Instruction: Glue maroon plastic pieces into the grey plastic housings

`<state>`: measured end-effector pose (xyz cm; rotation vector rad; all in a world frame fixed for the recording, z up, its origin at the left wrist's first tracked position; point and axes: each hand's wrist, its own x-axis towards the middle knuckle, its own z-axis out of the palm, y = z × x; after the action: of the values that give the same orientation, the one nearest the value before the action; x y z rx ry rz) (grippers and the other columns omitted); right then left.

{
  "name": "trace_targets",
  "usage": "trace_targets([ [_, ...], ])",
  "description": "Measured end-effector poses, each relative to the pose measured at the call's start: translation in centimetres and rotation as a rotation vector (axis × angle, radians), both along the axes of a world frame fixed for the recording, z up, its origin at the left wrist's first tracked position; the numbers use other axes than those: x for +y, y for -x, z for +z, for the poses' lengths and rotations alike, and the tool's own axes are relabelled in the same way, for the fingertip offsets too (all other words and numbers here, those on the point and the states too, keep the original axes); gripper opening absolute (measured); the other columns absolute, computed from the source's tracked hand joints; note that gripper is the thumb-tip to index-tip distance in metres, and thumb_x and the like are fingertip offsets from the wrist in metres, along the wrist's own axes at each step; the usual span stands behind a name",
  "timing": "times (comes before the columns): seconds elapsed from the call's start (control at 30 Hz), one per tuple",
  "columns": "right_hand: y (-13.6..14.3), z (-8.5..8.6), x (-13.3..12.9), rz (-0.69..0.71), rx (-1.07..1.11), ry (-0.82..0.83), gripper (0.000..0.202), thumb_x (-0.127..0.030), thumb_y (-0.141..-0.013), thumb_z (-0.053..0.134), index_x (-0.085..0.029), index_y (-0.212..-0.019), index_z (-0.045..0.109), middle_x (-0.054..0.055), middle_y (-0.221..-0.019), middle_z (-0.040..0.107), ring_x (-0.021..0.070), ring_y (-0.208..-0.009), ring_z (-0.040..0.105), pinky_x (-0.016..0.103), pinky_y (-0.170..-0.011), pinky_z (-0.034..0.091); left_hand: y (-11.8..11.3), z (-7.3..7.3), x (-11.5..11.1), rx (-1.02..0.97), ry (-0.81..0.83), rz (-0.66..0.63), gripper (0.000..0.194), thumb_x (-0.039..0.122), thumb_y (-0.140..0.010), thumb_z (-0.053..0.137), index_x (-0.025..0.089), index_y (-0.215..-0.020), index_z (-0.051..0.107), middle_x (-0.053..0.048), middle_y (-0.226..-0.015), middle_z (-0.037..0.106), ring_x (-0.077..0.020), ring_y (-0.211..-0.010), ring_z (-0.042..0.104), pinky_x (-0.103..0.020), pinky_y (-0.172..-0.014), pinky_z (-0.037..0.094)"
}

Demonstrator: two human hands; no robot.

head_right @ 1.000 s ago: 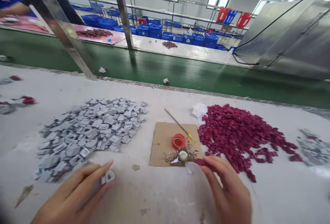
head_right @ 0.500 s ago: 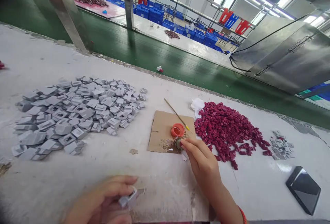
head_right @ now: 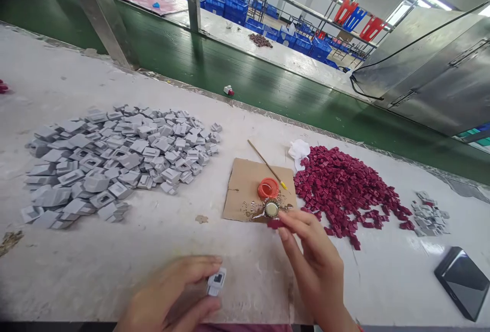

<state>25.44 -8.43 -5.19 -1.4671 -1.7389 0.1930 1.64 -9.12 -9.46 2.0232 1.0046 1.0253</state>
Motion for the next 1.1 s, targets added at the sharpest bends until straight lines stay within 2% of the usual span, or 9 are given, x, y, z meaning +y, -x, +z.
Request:
trace_targets([
  [0.07,1.1,-0.1,-0.9,-0.004,0.176,0.095,0.016,-0.022,-0.087,0.063,-0.026,-0.100,0.070,0.004,-0.091,0.069,0.0159,-0.079,0.068,0.022,-0.061,0.058,-0.2,-0.1,0.1,0.013,-0.008,0.009,0.030,0.021,-0.085,0.067,0.024,-0.112,0.055,0.002,-0.102,0.073,-0.0121,-0.095,0.069,-0.017,-0.088,0.053],
  [0.17,2.8,-0.8,-2.0,0.027,0.364,0.232,0.013,-0.025,-0.088,0.063,-0.027,-0.098,0.070,0.001,-0.085,0.070,0.0112,-0.062,0.067,0.015,-0.051,0.056,-0.6,-0.2,-0.2,0.041,0.050,0.077,0.032,0.024,-0.083,0.070,0.024,-0.111,0.054,0.003,-0.097,0.072,-0.0123,-0.087,0.069,-0.018,-0.082,0.055],
  [0.27,4.1,-1.7,-2.8,0.102,0.490,0.349,0.017,-0.022,-0.089,0.061,-0.030,-0.102,0.068,-0.001,-0.085,0.071,0.0106,-0.063,0.069,0.014,-0.054,0.056,-0.8,-0.2,-0.5,0.047,0.085,0.097,0.034,0.026,-0.082,0.072,0.024,-0.110,0.054,0.003,-0.094,0.072,-0.0128,-0.082,0.069,-0.019,-0.078,0.056],
  [0.37,4.8,-2.2,-3.1,0.137,0.556,0.383,0.018,-0.018,-0.086,0.063,-0.029,-0.099,0.068,0.000,-0.084,0.070,0.0126,-0.070,0.070,0.014,-0.059,0.058,-0.8,-0.1,-0.6,0.014,0.090,0.067,0.029,0.020,-0.084,0.069,0.022,-0.109,0.055,0.001,-0.094,0.070,-0.0133,-0.086,0.067,-0.020,-0.078,0.054],
  [0.57,5.2,-2.1,-3.1,0.109,0.555,0.387,0.019,-0.013,-0.084,0.064,-0.029,-0.094,0.068,-0.001,-0.083,0.066,0.0101,-0.075,0.068,0.014,-0.067,0.058,-0.6,0.1,-0.4,-0.015,0.141,0.064,0.031,0.016,-0.081,0.072,0.021,-0.107,0.057,0.002,-0.095,0.069,-0.0124,-0.088,0.066,-0.018,-0.081,0.052],
  [0.77,5.2,-2.2,-3.1,0.129,0.506,0.371,0.021,-0.012,-0.083,0.065,-0.029,-0.095,0.067,-0.001,-0.085,0.066,0.0094,-0.079,0.066,0.013,-0.068,0.057,-0.8,0.2,-0.4,-0.010,0.146,0.081,0.024,0.020,-0.084,0.069,0.021,-0.105,0.057,0.001,-0.093,0.069,-0.0130,-0.086,0.065,-0.020,-0.079,0.051],
  [1.1,5.2,-2.0,-3.0,0.208,0.396,0.369,0.025,-0.008,-0.082,0.063,-0.026,-0.099,0.065,-0.001,-0.089,0.064,0.0095,-0.081,0.065,0.015,-0.069,0.057,-0.6,0.0,-0.5,0.009,0.177,0.065,0.031,0.017,-0.081,0.071,0.020,-0.108,0.056,0.000,-0.095,0.068,-0.0138,-0.089,0.065,-0.019,-0.080,0.052],
])
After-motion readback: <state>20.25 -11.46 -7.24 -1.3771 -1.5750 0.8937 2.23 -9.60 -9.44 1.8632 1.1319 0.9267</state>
